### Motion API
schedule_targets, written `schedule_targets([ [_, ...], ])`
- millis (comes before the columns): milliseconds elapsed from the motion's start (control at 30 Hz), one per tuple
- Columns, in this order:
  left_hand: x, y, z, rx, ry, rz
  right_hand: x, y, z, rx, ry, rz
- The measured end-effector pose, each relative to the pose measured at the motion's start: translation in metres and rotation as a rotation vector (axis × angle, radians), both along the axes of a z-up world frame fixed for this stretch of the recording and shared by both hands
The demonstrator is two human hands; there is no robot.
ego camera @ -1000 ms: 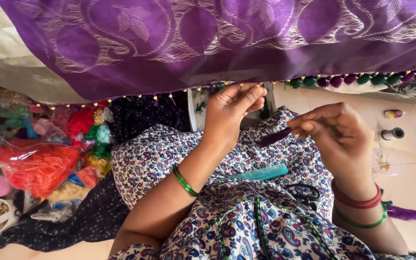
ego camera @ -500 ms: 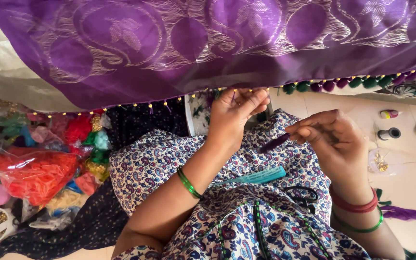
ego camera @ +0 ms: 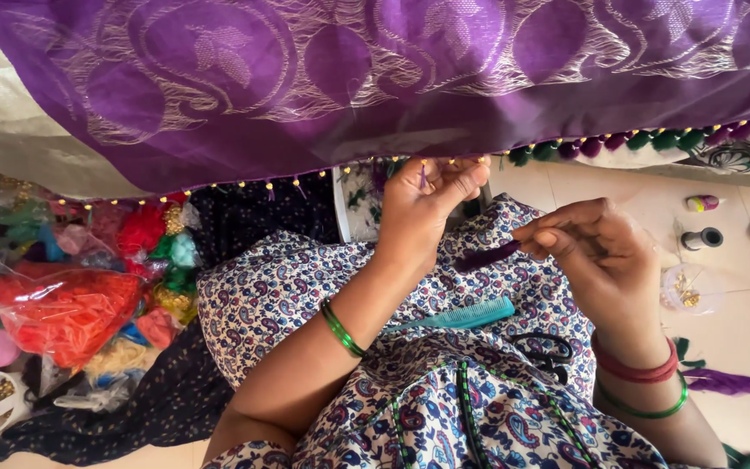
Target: Applying and securing decorative purple and green tassels to the edge of a purple fabric garment using a needle and thread.
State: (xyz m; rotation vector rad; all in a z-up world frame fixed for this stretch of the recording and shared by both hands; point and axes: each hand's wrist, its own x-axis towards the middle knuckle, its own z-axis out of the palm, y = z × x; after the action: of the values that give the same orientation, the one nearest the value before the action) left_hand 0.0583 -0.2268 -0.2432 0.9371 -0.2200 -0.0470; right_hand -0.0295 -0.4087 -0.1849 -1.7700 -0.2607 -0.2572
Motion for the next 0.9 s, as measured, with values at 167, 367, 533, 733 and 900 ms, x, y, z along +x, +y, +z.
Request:
schedule_targets([
  [167, 0.007, -0.006, -0.007, 0.014, 0.075, 0.048, -0.001, 0.000, 0.002, -0.014, -0.008, -0.013],
  [367, 0.004, -0.002, 0.001, -0.018, 0.195, 0.038, 0.000, -0.001, 0.002, -0.028, -0.027, -0.009],
  [533, 0.001, -0.001, 0.000, 0.011, 0.134, 0.068, 0.003, -0.001, -0.001, 0.010, -0.012, 0.010],
  [733, -0.012, 0.002, -0.013, 0.028, 0.058, -0.012, 0.010, 0.000, -0.004, -0.076, 0.026, -0.085],
  [900, -0.027, 0.009, 0.005, 0.089, 0.058, -0.078, 0.014, 0.020, 0.023, -0.397, -0.171, -0.151],
])
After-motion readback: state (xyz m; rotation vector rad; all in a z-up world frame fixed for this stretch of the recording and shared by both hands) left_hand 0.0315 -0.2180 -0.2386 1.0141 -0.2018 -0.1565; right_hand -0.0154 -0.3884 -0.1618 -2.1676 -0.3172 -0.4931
